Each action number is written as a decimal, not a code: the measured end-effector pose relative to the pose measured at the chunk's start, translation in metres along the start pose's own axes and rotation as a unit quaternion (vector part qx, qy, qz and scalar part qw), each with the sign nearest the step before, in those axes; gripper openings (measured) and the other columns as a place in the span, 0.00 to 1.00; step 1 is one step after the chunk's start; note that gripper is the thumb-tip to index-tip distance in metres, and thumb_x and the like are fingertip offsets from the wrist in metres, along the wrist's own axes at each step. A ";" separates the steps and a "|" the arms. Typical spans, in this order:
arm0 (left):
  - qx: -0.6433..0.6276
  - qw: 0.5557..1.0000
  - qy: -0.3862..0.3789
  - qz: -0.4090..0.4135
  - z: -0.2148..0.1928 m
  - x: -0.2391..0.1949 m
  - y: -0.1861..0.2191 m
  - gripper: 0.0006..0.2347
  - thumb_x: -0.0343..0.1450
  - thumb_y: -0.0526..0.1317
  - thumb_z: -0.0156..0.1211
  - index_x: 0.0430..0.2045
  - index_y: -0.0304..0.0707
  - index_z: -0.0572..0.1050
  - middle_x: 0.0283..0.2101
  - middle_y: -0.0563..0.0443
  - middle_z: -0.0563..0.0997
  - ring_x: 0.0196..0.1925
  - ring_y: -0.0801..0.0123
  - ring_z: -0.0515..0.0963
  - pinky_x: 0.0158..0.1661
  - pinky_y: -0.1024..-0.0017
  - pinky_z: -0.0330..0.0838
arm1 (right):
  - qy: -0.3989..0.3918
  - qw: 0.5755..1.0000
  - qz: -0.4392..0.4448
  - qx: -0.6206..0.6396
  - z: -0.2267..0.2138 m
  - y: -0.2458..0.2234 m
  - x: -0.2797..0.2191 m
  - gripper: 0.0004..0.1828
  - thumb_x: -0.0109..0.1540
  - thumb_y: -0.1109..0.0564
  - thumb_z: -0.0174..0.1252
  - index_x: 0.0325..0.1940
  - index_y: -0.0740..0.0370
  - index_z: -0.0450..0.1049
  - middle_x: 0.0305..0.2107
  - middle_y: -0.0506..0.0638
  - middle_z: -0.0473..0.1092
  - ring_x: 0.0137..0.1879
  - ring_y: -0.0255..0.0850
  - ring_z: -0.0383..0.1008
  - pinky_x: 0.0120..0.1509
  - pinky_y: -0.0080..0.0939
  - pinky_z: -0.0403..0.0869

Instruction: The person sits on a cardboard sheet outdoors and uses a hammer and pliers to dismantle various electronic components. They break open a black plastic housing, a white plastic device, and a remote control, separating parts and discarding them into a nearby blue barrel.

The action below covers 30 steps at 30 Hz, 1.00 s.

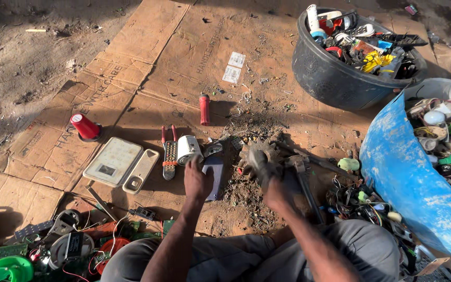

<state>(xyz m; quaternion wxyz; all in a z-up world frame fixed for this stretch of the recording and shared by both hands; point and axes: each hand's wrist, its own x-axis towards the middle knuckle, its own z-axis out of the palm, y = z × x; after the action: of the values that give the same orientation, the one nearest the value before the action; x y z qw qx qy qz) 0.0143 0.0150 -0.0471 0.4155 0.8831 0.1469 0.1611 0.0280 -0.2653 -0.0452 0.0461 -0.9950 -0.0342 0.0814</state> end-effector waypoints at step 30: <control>-0.383 0.867 -0.305 -0.098 -0.022 -0.019 0.052 0.15 0.71 0.47 0.64 0.28 0.30 0.75 0.30 0.48 0.84 0.31 0.69 0.85 0.35 0.70 0.84 | -0.187 0.717 -0.125 0.659 0.010 -0.046 -0.038 0.31 0.62 0.33 0.61 0.37 0.68 0.73 0.22 0.49 0.73 0.23 0.37 0.75 0.26 0.39 0.77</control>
<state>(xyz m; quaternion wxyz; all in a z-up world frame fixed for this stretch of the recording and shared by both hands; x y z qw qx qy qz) -0.0058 -0.0091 0.0037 0.7586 0.6410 0.0250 -0.1141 -0.0138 -0.2220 -0.0444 0.6930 -0.6637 -0.1039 0.2616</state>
